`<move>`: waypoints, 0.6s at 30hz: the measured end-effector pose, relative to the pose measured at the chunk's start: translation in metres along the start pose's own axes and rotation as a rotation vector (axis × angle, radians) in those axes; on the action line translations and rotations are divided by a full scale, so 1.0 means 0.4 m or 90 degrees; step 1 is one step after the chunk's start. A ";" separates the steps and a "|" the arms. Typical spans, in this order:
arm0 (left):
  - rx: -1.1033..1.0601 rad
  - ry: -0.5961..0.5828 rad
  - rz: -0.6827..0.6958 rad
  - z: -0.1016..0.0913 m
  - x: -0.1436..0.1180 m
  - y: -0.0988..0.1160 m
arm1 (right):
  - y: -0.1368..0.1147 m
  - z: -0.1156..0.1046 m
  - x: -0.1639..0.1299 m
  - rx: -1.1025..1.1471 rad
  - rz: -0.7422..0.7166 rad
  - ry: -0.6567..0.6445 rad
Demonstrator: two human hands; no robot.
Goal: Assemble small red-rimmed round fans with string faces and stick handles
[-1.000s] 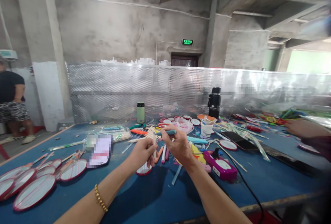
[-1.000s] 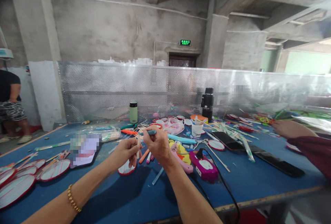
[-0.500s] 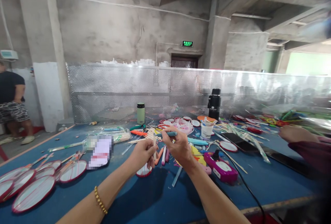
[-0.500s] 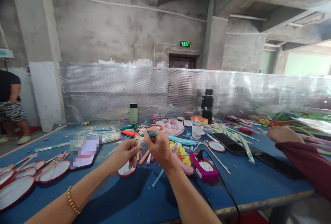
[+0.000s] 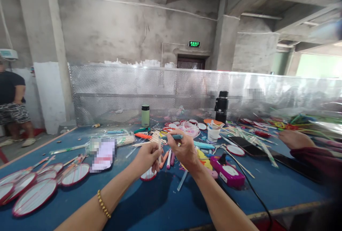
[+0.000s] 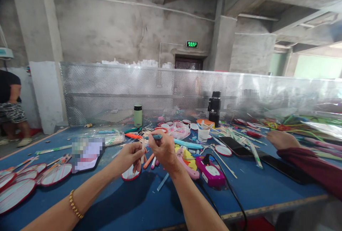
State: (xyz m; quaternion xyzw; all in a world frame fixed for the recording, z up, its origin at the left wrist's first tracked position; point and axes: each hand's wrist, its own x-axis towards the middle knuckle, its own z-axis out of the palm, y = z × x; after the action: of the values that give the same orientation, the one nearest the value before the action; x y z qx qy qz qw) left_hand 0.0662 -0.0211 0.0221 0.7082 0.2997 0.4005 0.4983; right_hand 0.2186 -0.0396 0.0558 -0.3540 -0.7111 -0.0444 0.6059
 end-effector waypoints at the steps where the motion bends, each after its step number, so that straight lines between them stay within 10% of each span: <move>1: 0.000 0.000 0.000 0.000 -0.001 0.002 | -0.001 0.000 0.000 0.000 0.002 0.000; 18: -0.004 0.003 0.002 0.000 0.001 -0.002 | 0.007 0.000 -0.002 0.000 -0.002 -0.012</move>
State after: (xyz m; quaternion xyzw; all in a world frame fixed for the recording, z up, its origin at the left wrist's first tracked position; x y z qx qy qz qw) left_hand 0.0662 -0.0206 0.0214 0.7062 0.2981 0.4038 0.4994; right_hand 0.2204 -0.0379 0.0541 -0.3532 -0.7171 -0.0417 0.5994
